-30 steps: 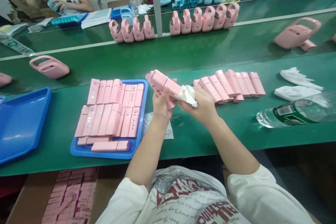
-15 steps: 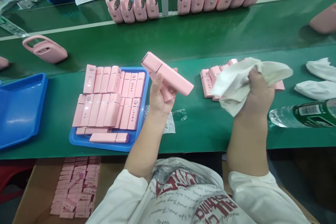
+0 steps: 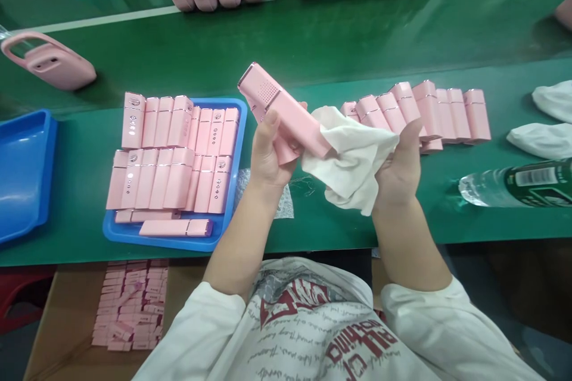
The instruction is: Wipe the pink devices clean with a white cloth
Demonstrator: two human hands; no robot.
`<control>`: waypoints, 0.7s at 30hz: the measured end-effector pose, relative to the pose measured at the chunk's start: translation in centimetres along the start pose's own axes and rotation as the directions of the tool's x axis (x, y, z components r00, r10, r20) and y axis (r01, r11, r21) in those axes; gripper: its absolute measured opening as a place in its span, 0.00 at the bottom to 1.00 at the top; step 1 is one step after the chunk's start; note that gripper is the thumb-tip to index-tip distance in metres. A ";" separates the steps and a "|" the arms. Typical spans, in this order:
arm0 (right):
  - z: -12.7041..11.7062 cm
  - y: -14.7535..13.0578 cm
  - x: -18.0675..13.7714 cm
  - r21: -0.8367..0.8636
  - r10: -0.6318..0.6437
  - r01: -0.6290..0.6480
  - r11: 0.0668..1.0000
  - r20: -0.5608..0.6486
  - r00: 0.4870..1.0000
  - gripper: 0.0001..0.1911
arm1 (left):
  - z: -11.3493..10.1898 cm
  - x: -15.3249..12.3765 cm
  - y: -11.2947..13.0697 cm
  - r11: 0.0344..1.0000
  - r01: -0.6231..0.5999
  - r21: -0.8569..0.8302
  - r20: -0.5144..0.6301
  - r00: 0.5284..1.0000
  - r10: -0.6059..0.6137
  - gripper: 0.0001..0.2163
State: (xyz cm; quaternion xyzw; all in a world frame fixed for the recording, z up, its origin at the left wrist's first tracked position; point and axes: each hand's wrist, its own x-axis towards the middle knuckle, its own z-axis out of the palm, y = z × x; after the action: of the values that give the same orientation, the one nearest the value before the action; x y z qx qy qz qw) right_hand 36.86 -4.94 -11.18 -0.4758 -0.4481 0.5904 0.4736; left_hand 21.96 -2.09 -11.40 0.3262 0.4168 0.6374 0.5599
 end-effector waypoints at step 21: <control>1.7 1.3 0.2 0.256 -0.154 0.135 0.957 0.057 0.986 0.17 | 0.3 0.2 -1.4 0.990 -0.020 -0.142 0.106 0.994 0.035 0.19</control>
State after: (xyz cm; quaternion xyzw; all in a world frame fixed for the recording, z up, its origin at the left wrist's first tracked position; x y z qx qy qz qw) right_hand 34.98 -5.11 -12.27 -0.3552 -0.4210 0.6238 0.5546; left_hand 22.81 -1.85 -12.50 0.3258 0.3353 0.6541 0.5946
